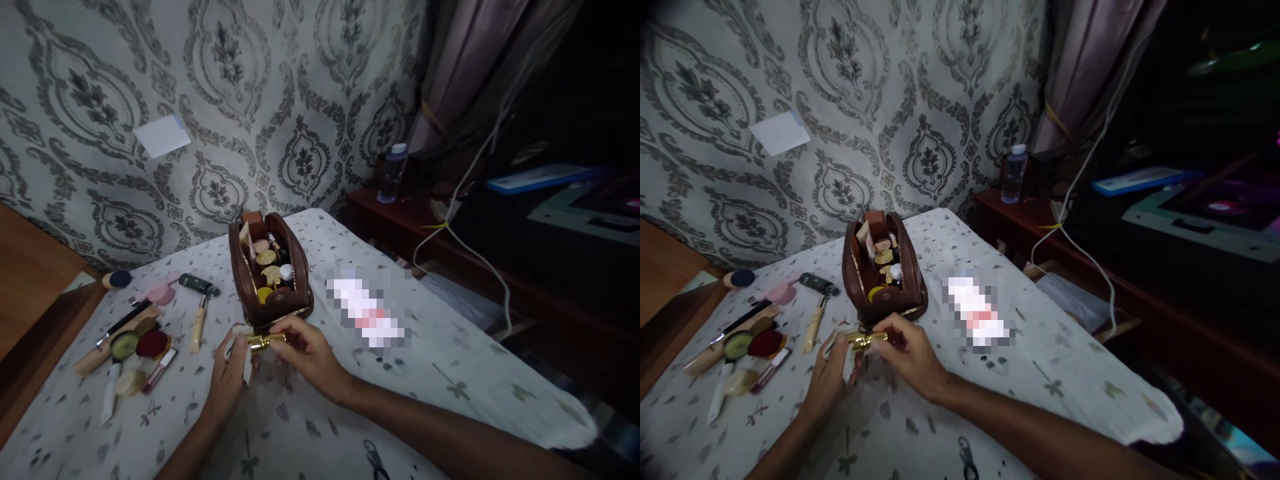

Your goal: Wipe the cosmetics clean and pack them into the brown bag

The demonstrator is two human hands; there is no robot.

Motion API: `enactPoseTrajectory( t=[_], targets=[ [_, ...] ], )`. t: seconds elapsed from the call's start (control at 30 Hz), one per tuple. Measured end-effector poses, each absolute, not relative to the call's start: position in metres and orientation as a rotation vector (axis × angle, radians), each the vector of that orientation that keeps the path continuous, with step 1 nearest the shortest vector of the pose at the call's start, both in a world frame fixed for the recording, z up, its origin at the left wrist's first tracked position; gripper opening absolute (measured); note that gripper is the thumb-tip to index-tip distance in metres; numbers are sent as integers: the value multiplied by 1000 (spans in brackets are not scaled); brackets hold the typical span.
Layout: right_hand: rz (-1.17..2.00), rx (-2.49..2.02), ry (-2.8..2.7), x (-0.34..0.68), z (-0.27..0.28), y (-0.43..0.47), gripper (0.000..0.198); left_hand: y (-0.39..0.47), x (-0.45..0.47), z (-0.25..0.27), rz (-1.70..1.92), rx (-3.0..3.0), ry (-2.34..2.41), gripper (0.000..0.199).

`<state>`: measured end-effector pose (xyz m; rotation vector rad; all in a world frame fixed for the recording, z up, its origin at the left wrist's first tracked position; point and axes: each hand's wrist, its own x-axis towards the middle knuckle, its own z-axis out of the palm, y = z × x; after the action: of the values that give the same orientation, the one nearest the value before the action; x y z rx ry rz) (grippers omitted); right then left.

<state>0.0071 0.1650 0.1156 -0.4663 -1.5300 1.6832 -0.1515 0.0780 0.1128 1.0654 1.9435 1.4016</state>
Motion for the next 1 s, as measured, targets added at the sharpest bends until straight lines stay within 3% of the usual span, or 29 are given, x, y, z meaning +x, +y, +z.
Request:
enactPoseTrajectory(
  t=[0.2, 0.37, 0.5, 0.77, 1.0],
  targets=[
    [1809, -508, -1417, 9, 135, 167, 39, 89, -135, 140, 1454, 1065, 1918, 55],
    [1574, -492, -1536, 22, 158, 177, 30, 96, -128, 161, 1334, 1017, 1715, 64],
    [1329, -539, -1572, 34, 185, 197, 27, 105, -127, 163, 1410, 1061, 1665, 49],
    [875, -580, -1754, 42, 214, 226, 23, 117, -132, 150, 1170, 1653, 1719, 39],
    [631, -569, -1922, 41, 218, 238, 19, 116, -148, 123, 1120, 2260, 1714, 48]
  ],
)
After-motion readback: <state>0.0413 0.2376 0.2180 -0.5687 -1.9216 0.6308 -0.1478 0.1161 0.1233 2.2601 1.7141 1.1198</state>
